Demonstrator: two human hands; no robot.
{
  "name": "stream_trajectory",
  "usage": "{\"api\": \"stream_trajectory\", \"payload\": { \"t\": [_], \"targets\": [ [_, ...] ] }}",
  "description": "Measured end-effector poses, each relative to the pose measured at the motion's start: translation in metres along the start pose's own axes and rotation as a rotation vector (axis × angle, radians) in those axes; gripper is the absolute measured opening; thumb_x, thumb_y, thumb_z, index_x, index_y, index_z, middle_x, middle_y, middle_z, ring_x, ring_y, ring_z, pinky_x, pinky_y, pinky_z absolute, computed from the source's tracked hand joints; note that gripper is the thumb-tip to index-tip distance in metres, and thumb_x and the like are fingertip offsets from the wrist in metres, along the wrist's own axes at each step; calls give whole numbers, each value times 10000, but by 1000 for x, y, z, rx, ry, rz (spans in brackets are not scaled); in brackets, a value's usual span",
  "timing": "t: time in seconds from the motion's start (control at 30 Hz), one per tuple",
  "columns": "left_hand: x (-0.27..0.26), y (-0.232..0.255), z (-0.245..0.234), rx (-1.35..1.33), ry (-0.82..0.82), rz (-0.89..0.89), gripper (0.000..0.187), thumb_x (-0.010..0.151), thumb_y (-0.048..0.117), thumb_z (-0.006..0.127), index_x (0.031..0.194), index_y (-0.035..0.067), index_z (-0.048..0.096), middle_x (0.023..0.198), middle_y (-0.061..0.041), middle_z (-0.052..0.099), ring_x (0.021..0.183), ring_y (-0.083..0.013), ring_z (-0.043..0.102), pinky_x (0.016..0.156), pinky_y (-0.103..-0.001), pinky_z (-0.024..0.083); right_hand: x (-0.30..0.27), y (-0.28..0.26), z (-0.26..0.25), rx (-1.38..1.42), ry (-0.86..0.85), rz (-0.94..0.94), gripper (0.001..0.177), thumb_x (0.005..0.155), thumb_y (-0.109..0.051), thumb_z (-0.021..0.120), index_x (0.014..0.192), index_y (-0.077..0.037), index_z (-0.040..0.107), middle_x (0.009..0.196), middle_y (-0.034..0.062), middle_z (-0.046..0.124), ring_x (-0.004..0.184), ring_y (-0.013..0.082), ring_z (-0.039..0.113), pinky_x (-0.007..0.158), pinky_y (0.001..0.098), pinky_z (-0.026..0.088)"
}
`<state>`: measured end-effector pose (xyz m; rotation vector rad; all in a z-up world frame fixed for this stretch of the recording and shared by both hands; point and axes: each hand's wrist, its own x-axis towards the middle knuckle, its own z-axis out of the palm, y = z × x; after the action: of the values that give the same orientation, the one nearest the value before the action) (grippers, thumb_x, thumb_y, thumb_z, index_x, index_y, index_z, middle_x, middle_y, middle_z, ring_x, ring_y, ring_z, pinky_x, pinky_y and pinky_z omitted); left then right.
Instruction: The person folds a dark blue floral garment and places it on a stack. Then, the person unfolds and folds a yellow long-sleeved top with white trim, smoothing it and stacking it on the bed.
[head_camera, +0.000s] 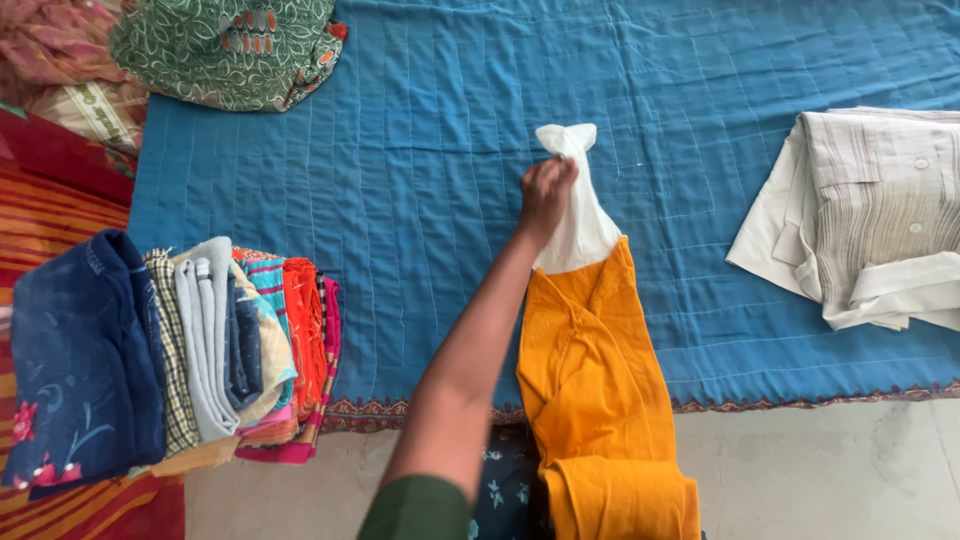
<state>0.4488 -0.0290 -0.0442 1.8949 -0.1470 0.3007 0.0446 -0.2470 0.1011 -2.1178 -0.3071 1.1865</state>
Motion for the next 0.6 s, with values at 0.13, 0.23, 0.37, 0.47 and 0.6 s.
{"api": "stream_trajectory", "payload": {
  "t": [0.13,0.23,0.37,0.47,0.6],
  "targets": [
    [-139,60,-54,250,-68,627,193,934,212,704,1044,69,771,1130,-123,735,1243,-339,574,1116,-488,393,-9,-2,16,-1,6,-22,341,810,-275,773,1134,-166,770,1002,87,783,982,267,733,844,386,565],
    [-226,100,-96,75,-171,341,121,911,220,752,908,100,762,1036,-48,755,1192,-311,619,1056,-407,465,-13,-4,30,-10,-7,-44,346,810,-273,769,1138,-165,768,1006,88,779,992,269,731,848,385,559],
    [-261,120,-106,90,-64,58,153,970,250,735,919,106,745,971,-26,750,1020,-244,677,964,-356,520,-35,-15,41,-40,-11,-68,353,809,-271,762,1145,-163,764,1012,90,775,1005,273,728,853,384,551],
    [-260,128,-88,144,-119,-79,203,974,298,716,1039,106,716,1020,-37,724,986,-236,678,921,-355,533,-46,-20,47,-58,24,-19,367,814,-292,758,1161,-172,756,1006,82,771,1010,283,724,862,395,552],
    [-267,131,-57,324,-217,170,388,864,359,707,1169,120,727,1136,-125,692,1076,-315,622,957,-411,479,-49,-23,54,-135,99,-18,384,821,-305,765,1185,-182,747,1017,62,767,1023,279,709,876,395,539]
  ]
}}
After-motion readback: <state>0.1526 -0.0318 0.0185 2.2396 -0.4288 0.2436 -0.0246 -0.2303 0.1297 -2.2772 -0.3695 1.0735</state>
